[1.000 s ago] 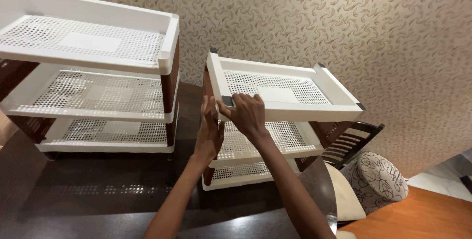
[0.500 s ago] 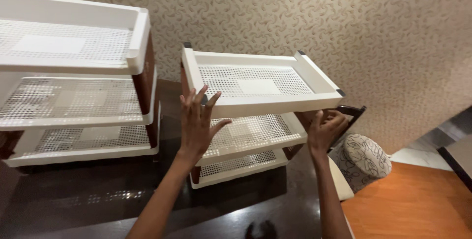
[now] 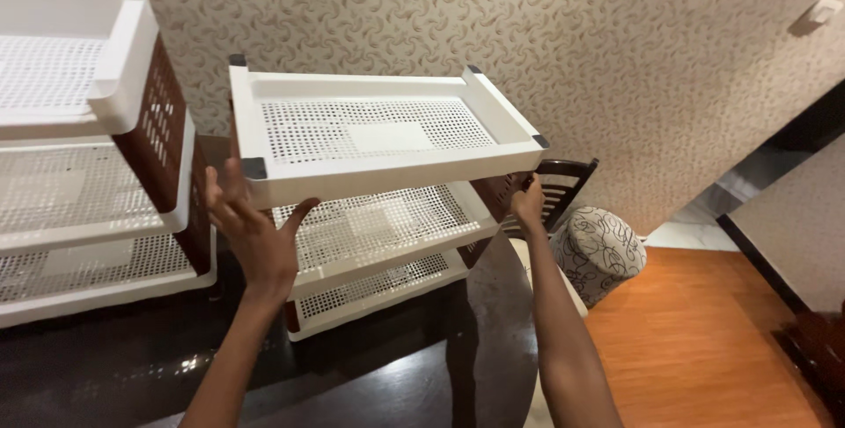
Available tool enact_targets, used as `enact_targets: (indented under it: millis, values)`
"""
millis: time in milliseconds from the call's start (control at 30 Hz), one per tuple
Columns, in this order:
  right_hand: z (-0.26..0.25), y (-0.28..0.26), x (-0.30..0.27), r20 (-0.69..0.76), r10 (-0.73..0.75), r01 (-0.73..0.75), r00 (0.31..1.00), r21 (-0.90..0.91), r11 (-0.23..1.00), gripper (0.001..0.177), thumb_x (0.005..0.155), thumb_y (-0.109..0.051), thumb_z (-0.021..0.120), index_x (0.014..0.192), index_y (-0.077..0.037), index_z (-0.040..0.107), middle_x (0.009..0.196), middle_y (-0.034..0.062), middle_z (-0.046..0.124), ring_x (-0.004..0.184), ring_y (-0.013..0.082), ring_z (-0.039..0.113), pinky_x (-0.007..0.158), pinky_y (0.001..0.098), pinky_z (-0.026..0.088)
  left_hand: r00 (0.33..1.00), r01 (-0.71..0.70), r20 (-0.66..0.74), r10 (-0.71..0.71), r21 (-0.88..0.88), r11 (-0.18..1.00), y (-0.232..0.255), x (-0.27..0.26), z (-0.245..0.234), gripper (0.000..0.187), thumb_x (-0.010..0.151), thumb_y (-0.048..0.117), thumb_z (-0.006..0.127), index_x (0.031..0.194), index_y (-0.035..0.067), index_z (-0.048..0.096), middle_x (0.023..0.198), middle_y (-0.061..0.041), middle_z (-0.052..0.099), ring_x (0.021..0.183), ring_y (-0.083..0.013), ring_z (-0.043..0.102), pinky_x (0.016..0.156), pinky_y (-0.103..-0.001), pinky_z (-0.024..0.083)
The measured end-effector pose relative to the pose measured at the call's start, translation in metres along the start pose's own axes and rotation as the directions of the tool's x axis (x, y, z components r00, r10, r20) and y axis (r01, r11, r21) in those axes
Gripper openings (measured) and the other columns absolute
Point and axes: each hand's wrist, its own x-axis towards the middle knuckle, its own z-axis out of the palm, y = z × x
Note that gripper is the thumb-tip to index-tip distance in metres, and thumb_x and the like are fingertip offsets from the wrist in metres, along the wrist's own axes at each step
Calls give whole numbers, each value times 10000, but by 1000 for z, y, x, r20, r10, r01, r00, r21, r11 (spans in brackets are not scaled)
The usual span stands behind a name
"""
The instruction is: The person disassembles a three-tier plastic storage rack by removing the white trays and brown side panels, then reassembles it by placing the trays back and snapping the side panels into place. The process is performed by hand on a round dining table.
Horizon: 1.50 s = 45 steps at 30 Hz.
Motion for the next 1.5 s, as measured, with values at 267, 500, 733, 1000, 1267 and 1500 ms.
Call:
enact_targets:
  millis: [267, 500, 733, 1000, 1267, 1500]
  values:
    - [-21, -48, -84, -10, 151, -152, 988, -60, 987, 415, 969, -138, 541, 1362, -9, 573, 1115, 191, 758, 959, 322, 753, 845, 455, 584, 977, 24, 211, -23, -2, 1000, -74, 43, -8, 1208, 796, 602, 841, 1689, 237, 114, 1599, -198, 241, 1530, -418, 258, 1253, -618, 383]
    - [-31, -120, -188, -80, 309, -318, 948, -150, 936, 588, 1010, -503, 632, 1206, 51, 627, 1128, 169, 741, 1013, 290, 732, 881, 424, 578, 952, 156, 300, -64, -293, 943, -167, 120, 27, 1250, 844, 965, 258, 1712, 120, -47, 1684, -279, 89, 1591, -461, 199, 1312, -637, 232]
    - [-8, -194, -291, -109, 290, -300, 951, -100, 949, 641, 816, -450, 791, 1156, 26, 530, 1111, 151, 604, 959, 282, 676, 805, 426, 602, 998, 46, -32, -51, -122, 991, -167, 55, 99, 987, 1015, 797, 80, 1644, 84, -186, 1733, -182, -212, 1611, -355, -131, 1373, -552, -22]
    - [15, -238, -359, 157, 208, -226, 966, 114, 967, 559, 698, 52, 611, 1242, -9, 495, 1240, 131, 504, 1045, 220, 700, 811, 380, 641, 555, 650, 825, 103, -508, 565, -2, -184, 70, 951, 785, 436, 830, 1501, 61, 329, 1264, -265, 663, 1119, -341, 706, 951, -462, 603]
    - [-18, -197, -335, 289, -50, 14, 956, 128, 992, 554, 764, 58, 781, 1257, 0, 534, 1205, 127, 546, 1138, 245, 636, 952, 337, 592, 324, 685, 945, -50, -197, 702, 52, -121, 53, 352, 886, 345, 769, 1004, 14, 755, 768, -135, 732, 648, -200, 676, 539, -323, 531]
    - [-19, -188, -326, 315, -173, 106, 933, 220, 970, 611, 823, -89, 819, 1344, 0, 512, 1377, 153, 539, 1263, 262, 593, 971, 351, 534, 273, 677, 950, 150, -301, 671, 25, -102, 95, 605, 745, 402, 866, 1177, 7, 714, 988, -136, 787, 882, -232, 773, 738, -362, 661]
